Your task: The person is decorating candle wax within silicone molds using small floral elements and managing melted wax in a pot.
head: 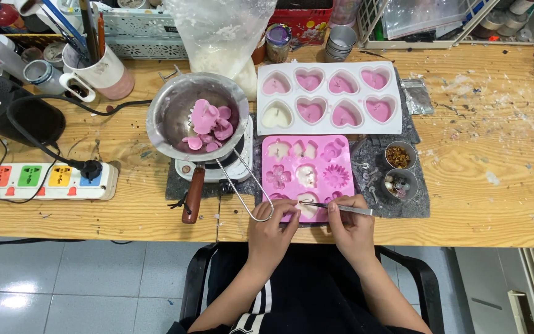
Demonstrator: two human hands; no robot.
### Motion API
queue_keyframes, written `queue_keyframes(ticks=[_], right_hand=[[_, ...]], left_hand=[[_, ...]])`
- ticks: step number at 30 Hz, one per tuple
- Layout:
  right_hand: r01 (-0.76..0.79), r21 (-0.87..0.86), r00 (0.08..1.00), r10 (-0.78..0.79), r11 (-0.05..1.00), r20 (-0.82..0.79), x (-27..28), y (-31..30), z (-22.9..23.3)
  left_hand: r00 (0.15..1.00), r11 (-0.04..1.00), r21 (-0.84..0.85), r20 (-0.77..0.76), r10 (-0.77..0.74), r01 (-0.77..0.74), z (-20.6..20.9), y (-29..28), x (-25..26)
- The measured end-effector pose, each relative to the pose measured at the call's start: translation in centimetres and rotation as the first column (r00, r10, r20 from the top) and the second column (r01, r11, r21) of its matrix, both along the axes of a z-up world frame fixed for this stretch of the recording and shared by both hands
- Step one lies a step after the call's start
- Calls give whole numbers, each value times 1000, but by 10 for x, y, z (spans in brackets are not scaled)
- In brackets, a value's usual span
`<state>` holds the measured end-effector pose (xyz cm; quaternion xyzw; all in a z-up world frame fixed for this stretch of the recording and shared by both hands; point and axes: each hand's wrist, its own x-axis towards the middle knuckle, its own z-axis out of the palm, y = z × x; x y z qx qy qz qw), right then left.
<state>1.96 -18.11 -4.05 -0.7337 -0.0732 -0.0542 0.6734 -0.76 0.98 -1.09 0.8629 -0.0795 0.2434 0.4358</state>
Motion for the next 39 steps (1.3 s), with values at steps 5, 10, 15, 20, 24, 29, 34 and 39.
queue_keyframes(ticks=[5,10,15,20,24,29,34,39], right_hand=[[39,-67,999,-38,997,12,3,5,4],[74,-140,997,-67,987,49,3,9,9],[91,-195,992,-71,977,106,1,13,13],[88,-238,989,-56,967,137,0,16,15],[63,-201,992,-40,978,118,1,16,15],[30,-87,998,-25,996,61,2,12,3],[29,-5,999,-29,1000,-33,2,11,-1],[9,111,998,-3,994,-58,5,8,-7]], left_hand=[[1000,1000,-13,22,7,-7,3,0,-1],[1000,999,-28,6,20,-19,4,-2,0],[999,999,-36,16,39,-38,5,-3,1],[999,999,-33,0,32,-32,1,-3,1],[999,998,-65,-34,22,-25,1,-3,0],[999,998,-58,-34,28,-30,0,-3,1],[999,998,-45,-34,38,-40,-2,-4,1],[999,998,-53,-32,35,-36,1,-4,2]])
